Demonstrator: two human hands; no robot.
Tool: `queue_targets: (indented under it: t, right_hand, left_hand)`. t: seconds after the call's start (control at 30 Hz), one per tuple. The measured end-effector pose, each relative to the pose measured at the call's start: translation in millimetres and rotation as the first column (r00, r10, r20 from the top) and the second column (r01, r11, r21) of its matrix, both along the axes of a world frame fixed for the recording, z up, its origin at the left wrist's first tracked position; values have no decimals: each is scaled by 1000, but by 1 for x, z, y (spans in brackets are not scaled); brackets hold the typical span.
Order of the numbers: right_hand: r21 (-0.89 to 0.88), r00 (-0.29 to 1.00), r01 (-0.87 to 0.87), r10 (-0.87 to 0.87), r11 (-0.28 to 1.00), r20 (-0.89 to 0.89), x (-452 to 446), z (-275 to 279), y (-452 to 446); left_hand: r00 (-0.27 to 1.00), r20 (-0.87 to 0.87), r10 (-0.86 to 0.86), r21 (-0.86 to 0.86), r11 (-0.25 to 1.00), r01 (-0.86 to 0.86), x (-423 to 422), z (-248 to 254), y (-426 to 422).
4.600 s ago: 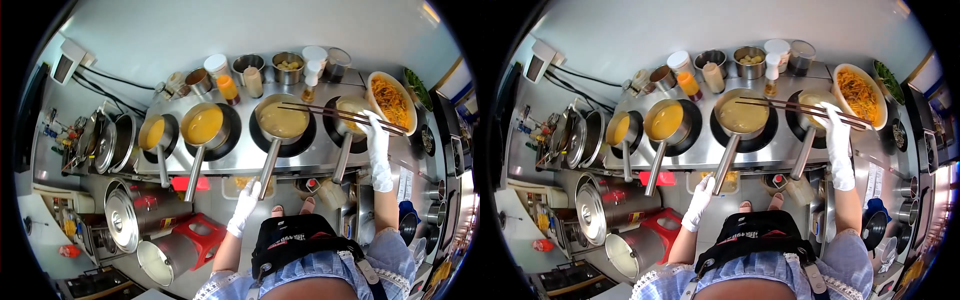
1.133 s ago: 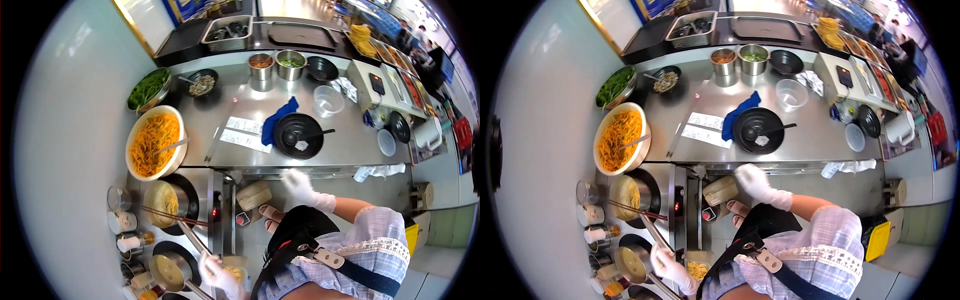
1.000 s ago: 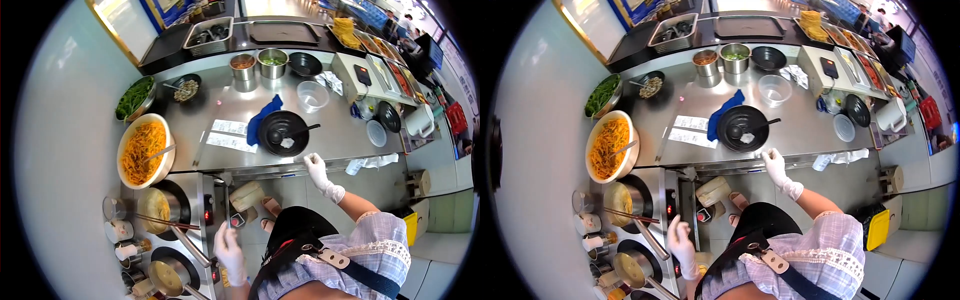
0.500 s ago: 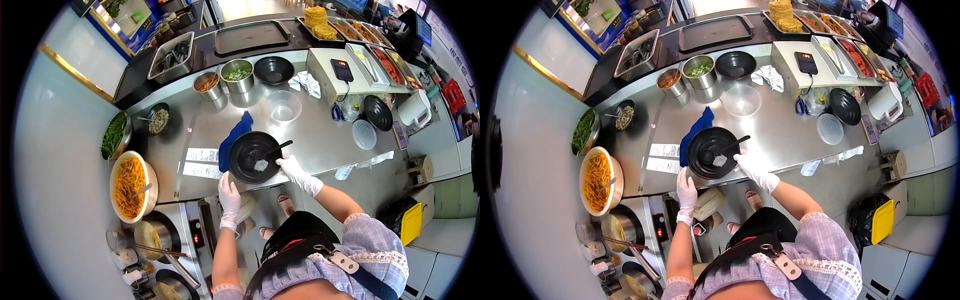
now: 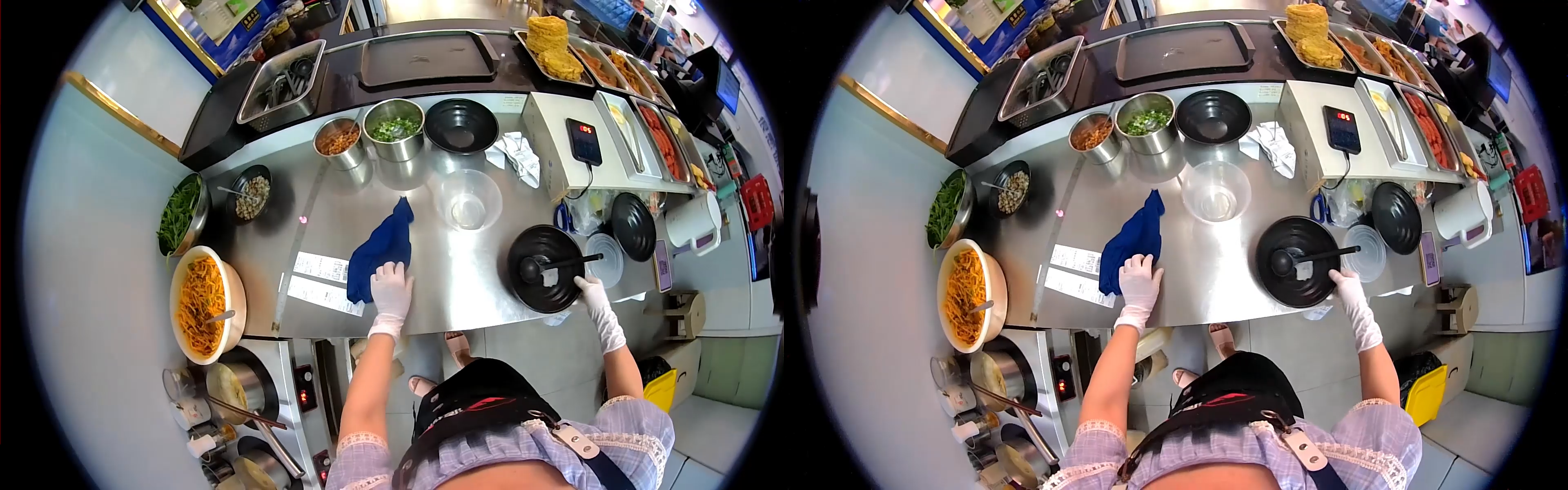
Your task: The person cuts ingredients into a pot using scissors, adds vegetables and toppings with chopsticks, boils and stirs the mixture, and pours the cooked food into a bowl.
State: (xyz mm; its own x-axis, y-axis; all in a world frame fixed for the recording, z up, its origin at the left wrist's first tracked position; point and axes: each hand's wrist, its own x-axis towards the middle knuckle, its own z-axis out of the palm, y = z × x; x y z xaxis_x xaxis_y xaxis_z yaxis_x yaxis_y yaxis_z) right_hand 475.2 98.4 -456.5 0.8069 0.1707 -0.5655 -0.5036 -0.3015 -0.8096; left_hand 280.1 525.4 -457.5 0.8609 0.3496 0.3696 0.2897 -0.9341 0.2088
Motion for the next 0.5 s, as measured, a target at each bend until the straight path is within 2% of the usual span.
queue_targets:
  t: [0.07, 0.1, 0.13, 0.17, 0.2, 0.23, 0.27, 0.3, 0.33, 0.37, 0.4, 0.43, 0.47, 0.5]
  right_hand:
    - [-390, 948, 18, 109, 921, 300, -7, 49, 12]
    - [-447, 776, 202, 135, 871, 616, -12, 61, 20]
    - [-425, 502, 393, 197, 815, 842, -18, 73, 30]
    - [-294, 455, 343, 116, 892, 883, -24, 93, 49]
    - [-242, 531, 204, 100, 949, 842, -29, 103, 67]
    - [-140, 701, 52, 64, 989, 710, -38, 112, 92]
    - [50, 908, -41, 17, 998, 419, -50, 122, 125]
    - [232, 977, -142, 99, 962, 188, -53, 108, 154]
    - [245, 937, -330, 286, 912, 200, -55, 84, 183]
    - [473, 953, -258, 303, 843, -19, -62, 57, 216]
    - [534, 922, -220, 352, 816, -158, -64, 18, 244]
    - [559, 856, -116, 369, 821, -363, -65, 11, 266]
    - [560, 806, -116, 408, 820, -429, -66, 4, 280]
    - [464, 841, -222, 409, 858, -354, -69, -2, 283]
  left_hand:
    - [967, -212, 143, 9, 990, -144, 10, -16, 7]
    - [960, -239, 146, 17, 989, -147, 13, -21, 11]
    - [959, -239, 153, 16, 988, -154, 13, -18, 12]
    - [993, -26, 119, -98, 988, -121, 14, -10, 12]
    - [977, 191, 99, -197, 979, -61, 15, -3, 13]
    - [944, 303, 128, -310, 950, -29, 15, 2, 14]
    - [944, 237, 228, -543, 837, -66, 8, 6, 11]
    - [943, 242, 226, -637, 771, -22, 4, 18, 6]
    - [942, 250, 225, -721, 692, 26, 2, 28, -1]
    - [967, 244, 70, -648, 753, 110, -2, 31, -7]
    - [971, 224, -88, -572, 795, 204, -4, 32, -13]
    - [951, 152, -268, -559, 770, 306, -5, 34, -23]
    - [892, 55, -450, -605, 695, 388, -7, 39, -27]
    - [916, 80, -393, -586, 725, 362, -5, 33, -26]
